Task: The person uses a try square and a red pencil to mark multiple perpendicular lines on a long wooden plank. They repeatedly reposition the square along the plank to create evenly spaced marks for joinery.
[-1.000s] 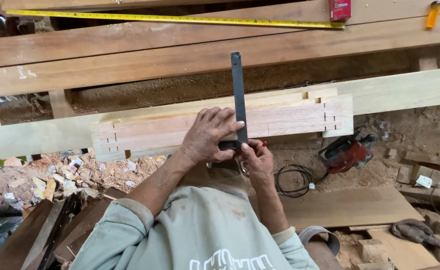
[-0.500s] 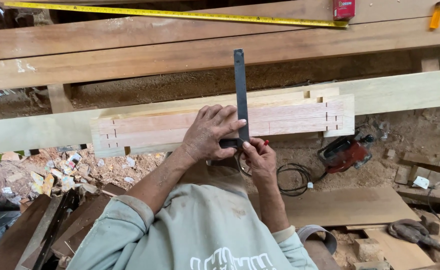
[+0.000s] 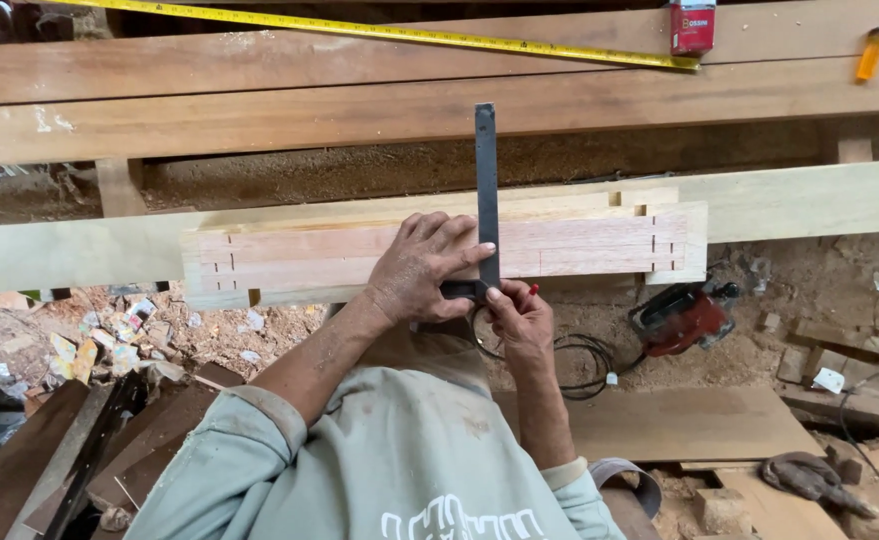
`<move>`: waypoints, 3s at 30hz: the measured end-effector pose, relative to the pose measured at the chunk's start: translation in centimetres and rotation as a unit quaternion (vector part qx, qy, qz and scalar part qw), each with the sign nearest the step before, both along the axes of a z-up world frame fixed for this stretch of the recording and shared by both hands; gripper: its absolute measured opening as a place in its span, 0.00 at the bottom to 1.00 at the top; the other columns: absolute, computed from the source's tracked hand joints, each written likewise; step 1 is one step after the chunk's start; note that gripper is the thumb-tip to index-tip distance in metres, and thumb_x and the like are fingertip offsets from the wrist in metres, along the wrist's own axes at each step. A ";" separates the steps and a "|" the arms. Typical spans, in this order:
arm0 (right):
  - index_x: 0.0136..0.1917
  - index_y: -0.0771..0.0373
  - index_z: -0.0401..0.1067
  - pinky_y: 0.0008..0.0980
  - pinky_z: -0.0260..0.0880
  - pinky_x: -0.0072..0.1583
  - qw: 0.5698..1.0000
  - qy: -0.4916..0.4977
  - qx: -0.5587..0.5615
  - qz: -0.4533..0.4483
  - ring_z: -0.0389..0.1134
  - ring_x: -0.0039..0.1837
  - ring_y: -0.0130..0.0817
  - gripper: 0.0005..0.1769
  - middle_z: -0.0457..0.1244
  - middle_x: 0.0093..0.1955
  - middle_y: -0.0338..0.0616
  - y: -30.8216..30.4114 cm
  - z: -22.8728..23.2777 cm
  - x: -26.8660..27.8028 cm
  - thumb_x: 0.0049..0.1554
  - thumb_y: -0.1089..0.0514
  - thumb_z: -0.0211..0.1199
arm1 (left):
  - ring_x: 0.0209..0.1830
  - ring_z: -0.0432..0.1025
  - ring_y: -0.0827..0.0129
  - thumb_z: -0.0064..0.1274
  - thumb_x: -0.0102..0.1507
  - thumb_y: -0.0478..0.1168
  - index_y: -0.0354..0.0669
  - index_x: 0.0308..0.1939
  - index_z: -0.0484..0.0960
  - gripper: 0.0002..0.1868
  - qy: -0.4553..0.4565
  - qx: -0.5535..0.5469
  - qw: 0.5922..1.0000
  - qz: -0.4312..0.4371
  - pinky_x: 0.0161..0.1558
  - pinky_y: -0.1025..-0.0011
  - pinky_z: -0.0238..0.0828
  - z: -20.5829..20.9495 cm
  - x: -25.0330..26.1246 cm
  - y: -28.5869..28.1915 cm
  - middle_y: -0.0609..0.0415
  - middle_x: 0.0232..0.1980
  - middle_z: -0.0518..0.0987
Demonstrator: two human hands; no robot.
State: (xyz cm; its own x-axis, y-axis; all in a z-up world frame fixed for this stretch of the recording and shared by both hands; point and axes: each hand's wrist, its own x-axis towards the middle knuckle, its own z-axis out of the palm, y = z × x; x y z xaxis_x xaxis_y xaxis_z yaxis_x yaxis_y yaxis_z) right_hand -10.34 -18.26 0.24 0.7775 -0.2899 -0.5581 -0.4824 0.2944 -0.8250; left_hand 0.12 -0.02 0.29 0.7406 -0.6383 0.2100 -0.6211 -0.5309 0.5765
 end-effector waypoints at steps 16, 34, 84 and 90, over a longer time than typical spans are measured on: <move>0.50 0.65 0.77 0.15 0.56 0.32 1.000 0.004 -0.001 0.001 0.67 0.32 0.28 0.07 0.65 0.32 0.46 -0.1 -0.1 -0.1 0.58 0.62 0.68 | 0.65 0.62 0.54 0.66 0.43 0.61 0.67 0.66 0.76 0.45 0.002 -0.006 1.000 0.002 0.66 0.50 0.55 -0.1 -0.1 0.2 0.53 0.68 0.68; 0.46 0.50 0.82 0.38 0.69 0.42 0.923 0.055 -0.345 0.160 0.71 0.35 0.41 0.14 0.66 0.26 0.48 -3.1 4.7 0.6 0.64 0.44 0.60 | 0.65 0.61 0.53 0.66 0.45 0.61 0.67 0.69 0.74 0.46 0.003 0.003 1.000 -0.004 0.67 0.50 0.54 -0.1 -0.1 0.0 0.52 0.68 0.68; 0.48 0.67 0.79 0.27 0.75 0.39 0.974 -0.067 -0.218 0.019 0.74 0.38 0.33 0.08 0.71 0.38 0.54 -2.0 5.8 7.3 0.60 0.60 0.66 | 0.64 0.61 0.49 0.66 0.47 0.63 0.60 0.70 0.74 0.47 -0.035 0.006 0.999 -0.023 0.65 0.49 0.55 -0.8 0.0 0.0 0.47 0.69 0.67; 0.46 0.64 0.80 0.27 0.74 0.40 0.969 -0.023 -0.241 0.051 0.74 0.37 0.32 0.08 0.71 0.37 0.53 -2.2 6.7 6.4 0.57 0.59 0.65 | 0.65 0.60 0.49 0.66 0.47 0.62 0.60 0.69 0.74 0.46 -0.030 0.008 0.999 -0.024 0.65 0.48 0.55 -0.7 0.0 0.1 0.48 0.69 0.67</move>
